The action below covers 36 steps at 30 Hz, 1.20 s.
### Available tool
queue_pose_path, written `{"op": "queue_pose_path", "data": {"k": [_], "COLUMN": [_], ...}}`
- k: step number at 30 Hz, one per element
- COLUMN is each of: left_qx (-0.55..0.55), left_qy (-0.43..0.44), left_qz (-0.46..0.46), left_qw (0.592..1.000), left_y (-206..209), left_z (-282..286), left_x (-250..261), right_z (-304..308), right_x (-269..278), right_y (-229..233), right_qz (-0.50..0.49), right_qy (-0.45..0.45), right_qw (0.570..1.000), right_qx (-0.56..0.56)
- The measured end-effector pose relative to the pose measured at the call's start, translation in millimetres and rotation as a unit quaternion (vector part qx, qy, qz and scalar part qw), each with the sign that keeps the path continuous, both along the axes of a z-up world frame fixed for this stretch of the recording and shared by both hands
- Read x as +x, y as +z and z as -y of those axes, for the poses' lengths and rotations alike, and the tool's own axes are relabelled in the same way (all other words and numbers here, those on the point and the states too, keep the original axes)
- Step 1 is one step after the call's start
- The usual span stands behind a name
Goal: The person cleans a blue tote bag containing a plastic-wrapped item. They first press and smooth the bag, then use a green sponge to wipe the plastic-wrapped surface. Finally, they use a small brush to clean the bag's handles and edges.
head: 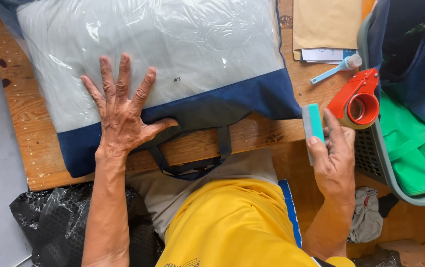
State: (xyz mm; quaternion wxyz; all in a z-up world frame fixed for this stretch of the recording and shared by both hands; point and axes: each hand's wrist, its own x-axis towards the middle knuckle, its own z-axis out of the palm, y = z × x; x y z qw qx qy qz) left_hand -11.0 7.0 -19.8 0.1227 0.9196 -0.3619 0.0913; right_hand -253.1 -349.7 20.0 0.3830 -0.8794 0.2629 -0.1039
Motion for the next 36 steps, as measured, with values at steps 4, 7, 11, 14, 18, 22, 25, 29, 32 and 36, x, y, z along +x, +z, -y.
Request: {"op": "queue_pose_path", "data": {"k": [4, 7, 11, 14, 18, 22, 25, 29, 32, 36], "left_qx": [0.016, 0.006, -0.074, -0.064, -0.072, -0.075, -0.010, 0.012, 0.022, -0.009], "left_qy": [0.032, 0.007, -0.138, -0.158, -0.126, 0.022, 0.081, 0.166, 0.258, 0.416], "left_qz": [-0.012, 0.012, 0.026, 0.023, -0.068, 0.035, 0.127, 0.108, 0.110, 0.014], "left_qw": [0.999, 1.000, 0.987, 0.985, 0.987, 0.996, 0.988, 0.980, 0.960, 0.909], "left_y": [12, 26, 59, 59, 39, 24, 13, -24, -36, -24], "left_z": [7, 23, 49, 43, 35, 64, 94, 105, 57, -51], "left_x": [-13, -32, -48, -41, -36, -16, 3, 36, 70, 107], "right_z": [-14, -32, -73, -83, -68, -45, -34, -44, -46, -53], "right_x": [42, 89, 137, 160, 199, 256, 286, 282, 279, 275], "right_y": [-3, -5, 19, 37, 51, 21, -31, -43, -39, -40], "right_qz": [0.134, 0.101, 0.179, 0.154, 0.080, 0.257, 0.242, 0.124, 0.093, 0.099], "right_qy": [0.066, 0.220, 0.428, 0.483, 0.552, 0.470, 0.401, 0.367, 0.363, 0.354], "right_qw": [0.989, 0.969, 0.885, 0.862, 0.830, 0.835, 0.864, 0.887, 0.896, 0.900], "right_qx": [-0.020, -0.057, -0.042, 0.002, 0.016, -0.127, -0.184, -0.251, -0.238, -0.234]}}
